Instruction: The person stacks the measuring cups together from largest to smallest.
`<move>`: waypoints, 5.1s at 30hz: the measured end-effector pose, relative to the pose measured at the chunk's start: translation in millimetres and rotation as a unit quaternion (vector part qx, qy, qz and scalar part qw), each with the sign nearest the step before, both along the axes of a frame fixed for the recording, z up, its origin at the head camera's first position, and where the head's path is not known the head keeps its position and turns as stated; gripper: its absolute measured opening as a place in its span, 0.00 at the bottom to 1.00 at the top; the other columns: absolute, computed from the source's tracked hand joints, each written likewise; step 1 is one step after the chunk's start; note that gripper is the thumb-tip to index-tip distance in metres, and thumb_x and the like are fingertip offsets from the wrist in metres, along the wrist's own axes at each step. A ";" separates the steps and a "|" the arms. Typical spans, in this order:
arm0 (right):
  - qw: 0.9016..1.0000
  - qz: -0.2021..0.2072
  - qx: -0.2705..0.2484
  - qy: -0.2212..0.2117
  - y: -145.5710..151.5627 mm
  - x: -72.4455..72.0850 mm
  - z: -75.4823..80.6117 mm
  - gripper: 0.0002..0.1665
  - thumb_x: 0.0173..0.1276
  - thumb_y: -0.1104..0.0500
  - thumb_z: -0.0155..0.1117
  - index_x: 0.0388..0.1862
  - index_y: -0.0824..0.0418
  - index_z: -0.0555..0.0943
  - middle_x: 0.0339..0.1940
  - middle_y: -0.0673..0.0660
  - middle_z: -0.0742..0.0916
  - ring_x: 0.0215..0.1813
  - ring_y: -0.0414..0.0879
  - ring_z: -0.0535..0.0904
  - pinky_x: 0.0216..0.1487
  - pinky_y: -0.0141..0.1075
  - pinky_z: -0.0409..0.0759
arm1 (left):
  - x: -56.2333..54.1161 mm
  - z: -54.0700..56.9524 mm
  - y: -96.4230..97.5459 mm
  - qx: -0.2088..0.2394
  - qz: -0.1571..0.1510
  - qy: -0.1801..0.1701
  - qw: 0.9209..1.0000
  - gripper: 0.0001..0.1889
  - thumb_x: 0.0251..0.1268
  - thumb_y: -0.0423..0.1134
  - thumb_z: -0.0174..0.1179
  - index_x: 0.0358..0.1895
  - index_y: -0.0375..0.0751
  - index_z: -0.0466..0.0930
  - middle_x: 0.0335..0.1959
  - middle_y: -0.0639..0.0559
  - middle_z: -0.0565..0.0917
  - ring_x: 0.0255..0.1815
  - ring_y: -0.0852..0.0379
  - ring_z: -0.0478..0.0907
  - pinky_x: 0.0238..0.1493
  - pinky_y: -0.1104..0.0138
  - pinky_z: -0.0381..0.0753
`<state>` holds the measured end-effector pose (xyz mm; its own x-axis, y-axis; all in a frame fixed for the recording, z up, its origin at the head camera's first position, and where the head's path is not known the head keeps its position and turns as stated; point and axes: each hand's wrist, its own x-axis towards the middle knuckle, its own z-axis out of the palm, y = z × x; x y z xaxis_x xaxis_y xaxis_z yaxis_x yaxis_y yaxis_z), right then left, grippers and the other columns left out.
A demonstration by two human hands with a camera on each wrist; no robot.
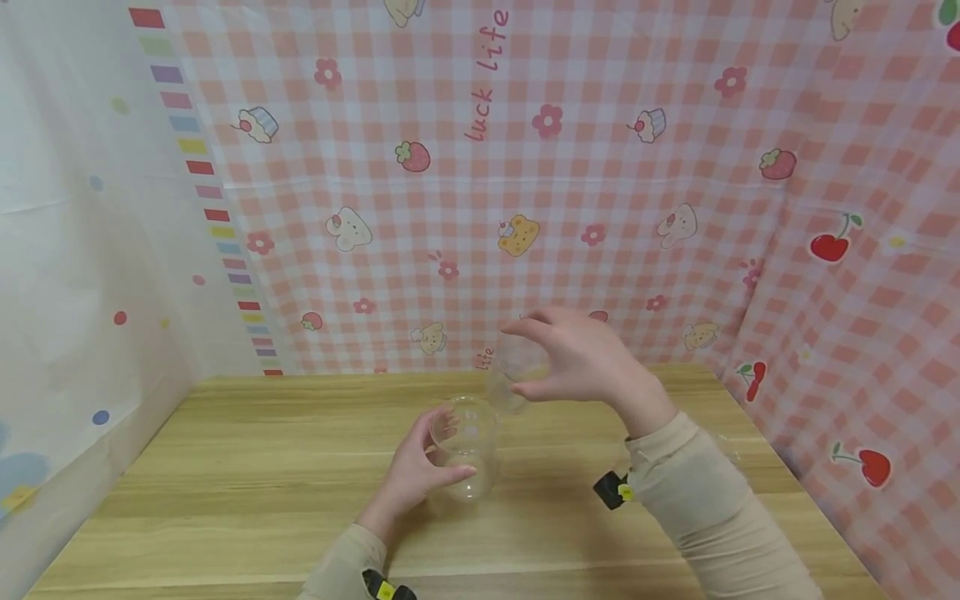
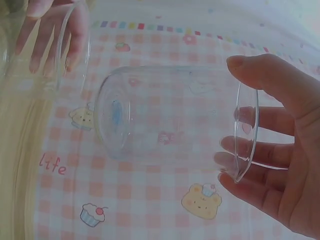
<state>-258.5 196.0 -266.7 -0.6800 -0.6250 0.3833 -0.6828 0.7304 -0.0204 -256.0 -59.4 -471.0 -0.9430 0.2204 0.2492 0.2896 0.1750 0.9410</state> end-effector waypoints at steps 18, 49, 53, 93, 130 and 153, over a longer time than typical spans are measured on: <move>0.999 0.051 0.005 0.003 -27.6 -0.4 -5.3 0.43 0.49 0.43 0.80 0.64 0.54 0.78 0.56 0.59 0.83 0.48 0.53 0.83 0.42 0.47 0.84 | -0.8 -1.5 -1.5 0.002 -0.008 0.014 1.000 0.46 0.47 0.36 0.79 0.71 0.43 0.63 0.66 0.44 0.74 0.64 0.43 0.71 0.62 0.45 0.73; 0.996 0.082 0.012 -0.015 -50.8 -7.8 -28.7 0.41 0.49 0.43 0.79 0.62 0.53 0.80 0.53 0.54 0.83 0.45 0.46 0.81 0.39 0.38 0.82 | -2.5 -0.6 -0.5 0.001 -0.007 0.013 1.000 0.45 0.46 0.37 0.80 0.70 0.45 0.65 0.63 0.48 0.74 0.63 0.46 0.72 0.61 0.49 0.75; 0.996 0.082 0.013 -0.021 -52.2 -9.1 -32.3 0.40 0.49 0.43 0.79 0.62 0.53 0.80 0.53 0.54 0.83 0.49 0.47 0.80 0.44 0.41 0.82 | -2.2 -0.3 -0.5 -0.002 -0.006 0.010 1.000 0.45 0.46 0.37 0.80 0.70 0.45 0.64 0.63 0.48 0.74 0.63 0.46 0.71 0.61 0.48 0.74; 0.993 0.072 0.020 -0.091 -65.0 -16.6 -63.3 0.38 0.51 0.43 0.77 0.61 0.54 0.81 0.66 0.63 0.78 0.63 0.59 0.76 0.53 0.52 0.81 | -0.3 -0.5 -1.6 -0.019 0.001 0.003 1.000 0.46 0.46 0.43 0.80 0.70 0.45 0.64 0.65 0.48 0.72 0.63 0.43 0.71 0.60 0.47 0.75; 0.992 0.082 0.036 -0.089 -71.9 -18.4 -77.5 0.37 0.51 0.41 0.77 0.59 0.55 0.82 0.52 0.53 0.84 0.49 0.47 0.81 0.42 0.40 0.82 | 19.2 30.7 -0.6 -0.008 -0.003 -0.002 1.000 0.42 0.48 0.33 0.77 0.68 0.36 0.65 0.61 0.39 0.75 0.61 0.40 0.73 0.60 0.45 0.74; 0.990 0.066 0.037 -0.122 -75.0 -19.8 -83.7 0.36 0.51 0.41 0.76 0.58 0.55 0.82 0.51 0.53 0.84 0.45 0.46 0.81 0.36 0.37 0.80 | -1.2 -2.4 -1.8 -0.005 -0.003 0.012 1.000 0.45 0.46 0.42 0.80 0.69 0.44 0.66 0.63 0.46 0.75 0.62 0.47 0.72 0.61 0.48 0.73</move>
